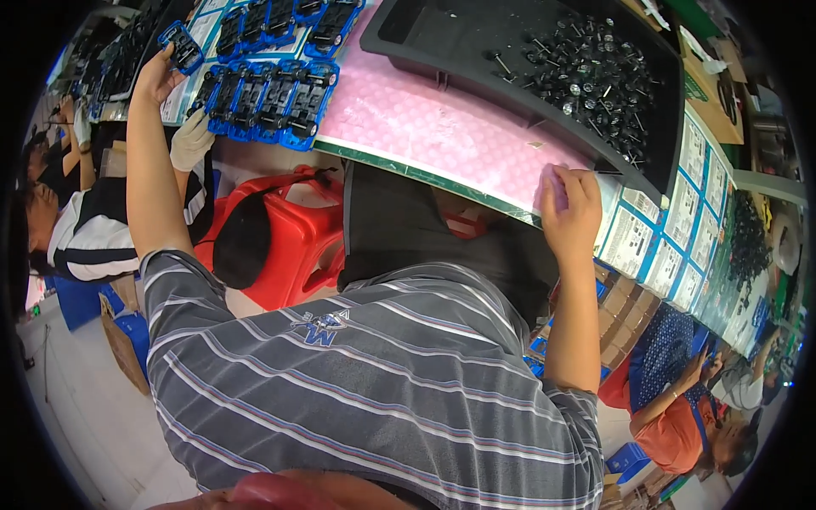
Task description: The person assembles toy cars by attaching wheel axles from a tray onto toy car chassis by hand and placing the assembled cars on the table.
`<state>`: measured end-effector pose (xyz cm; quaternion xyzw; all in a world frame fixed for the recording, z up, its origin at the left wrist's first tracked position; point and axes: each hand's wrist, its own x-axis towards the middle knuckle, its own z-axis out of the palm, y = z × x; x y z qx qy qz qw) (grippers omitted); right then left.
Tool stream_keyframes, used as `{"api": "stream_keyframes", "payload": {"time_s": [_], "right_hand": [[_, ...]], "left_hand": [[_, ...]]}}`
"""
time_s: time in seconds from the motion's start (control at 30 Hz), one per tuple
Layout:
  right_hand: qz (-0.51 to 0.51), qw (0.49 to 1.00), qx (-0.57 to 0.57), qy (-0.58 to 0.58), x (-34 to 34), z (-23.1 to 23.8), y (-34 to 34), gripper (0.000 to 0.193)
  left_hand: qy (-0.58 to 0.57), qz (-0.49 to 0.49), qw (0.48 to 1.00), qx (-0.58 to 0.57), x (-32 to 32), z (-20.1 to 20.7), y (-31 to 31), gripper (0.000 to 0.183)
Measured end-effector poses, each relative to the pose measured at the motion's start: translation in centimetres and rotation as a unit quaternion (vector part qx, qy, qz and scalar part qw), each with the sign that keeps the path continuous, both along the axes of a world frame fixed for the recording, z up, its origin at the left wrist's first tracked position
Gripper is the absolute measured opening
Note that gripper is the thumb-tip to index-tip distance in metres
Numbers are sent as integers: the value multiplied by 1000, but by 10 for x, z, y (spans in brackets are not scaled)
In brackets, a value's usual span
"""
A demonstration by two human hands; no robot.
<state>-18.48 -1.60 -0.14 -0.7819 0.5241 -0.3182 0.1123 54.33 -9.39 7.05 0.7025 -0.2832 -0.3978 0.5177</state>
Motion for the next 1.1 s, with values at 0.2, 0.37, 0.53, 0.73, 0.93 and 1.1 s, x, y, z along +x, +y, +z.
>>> {"api": "stream_keyframes", "payload": {"time_s": [0.2,0.37,0.53,0.73,0.93,1.1], "right_hand": [[3,1000,-16,18,-2,2,0,19],[-9,999,-13,38,1,4,-2,18],[1,1000,-7,21,3,1,-3,18],[0,1000,-9,8,0,-3,-3,20],[4,1000,-27,-10,-15,-4,0,17],[-15,987,-70,-143,-32,23,11,6]], "left_hand": [[-68,37,988,131,14,-44,-45,38],[-55,32,990,125,26,-67,-49,40],[-520,63,829,195,26,-85,-58,59],[-623,-49,752,211,29,-78,-44,70],[-678,116,711,149,-53,-54,-20,58],[-682,-12,710,-175,-151,-14,20,39]]}}
